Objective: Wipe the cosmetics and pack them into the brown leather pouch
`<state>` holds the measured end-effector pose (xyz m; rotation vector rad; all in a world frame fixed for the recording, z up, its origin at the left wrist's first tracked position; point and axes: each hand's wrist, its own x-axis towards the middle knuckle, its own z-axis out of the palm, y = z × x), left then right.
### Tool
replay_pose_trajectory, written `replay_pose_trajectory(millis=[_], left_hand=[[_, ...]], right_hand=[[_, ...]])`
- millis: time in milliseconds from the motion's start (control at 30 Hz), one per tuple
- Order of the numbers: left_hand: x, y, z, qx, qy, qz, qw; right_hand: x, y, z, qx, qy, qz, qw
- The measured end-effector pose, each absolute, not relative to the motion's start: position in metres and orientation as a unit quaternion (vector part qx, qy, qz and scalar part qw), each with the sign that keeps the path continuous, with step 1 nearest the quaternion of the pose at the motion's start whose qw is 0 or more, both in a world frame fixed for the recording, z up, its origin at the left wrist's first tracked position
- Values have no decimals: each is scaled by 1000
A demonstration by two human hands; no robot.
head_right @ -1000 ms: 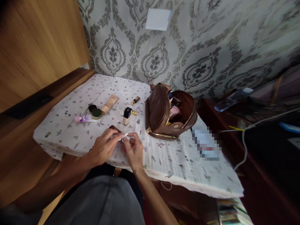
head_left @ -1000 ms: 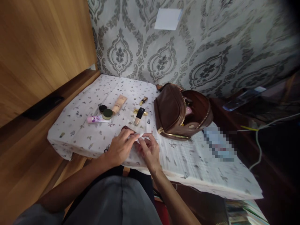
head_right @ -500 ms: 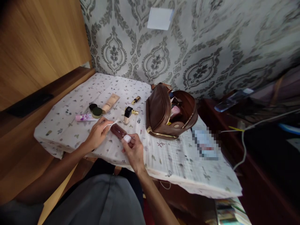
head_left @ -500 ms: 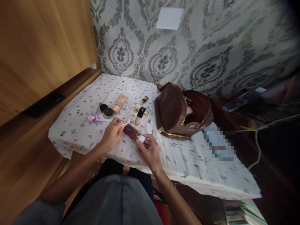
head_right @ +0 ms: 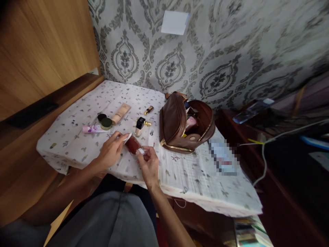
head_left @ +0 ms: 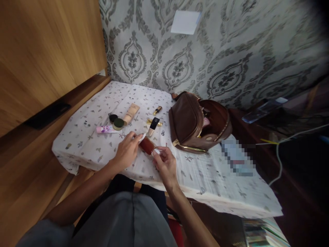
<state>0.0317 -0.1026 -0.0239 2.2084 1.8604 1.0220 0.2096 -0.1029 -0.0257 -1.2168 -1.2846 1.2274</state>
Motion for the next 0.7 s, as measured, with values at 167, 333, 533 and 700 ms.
replay_pose_trajectory(millis=[167, 333, 533, 700], left_hand=[[33, -105, -21, 726, 605, 325, 47], [58, -129, -22, 789, 541, 289, 22], [40, -117, -25, 723, 577, 377, 56], [17, -99, -11, 626, 538, 510, 243]], right_hand=[[210, -102, -27, -504, -509, 515, 471], [209, -102, -26, -502, -489, 532, 476], [216, -103, -19, -487, -442, 589, 469], [220, -104, -10, -461, -376, 668, 446]])
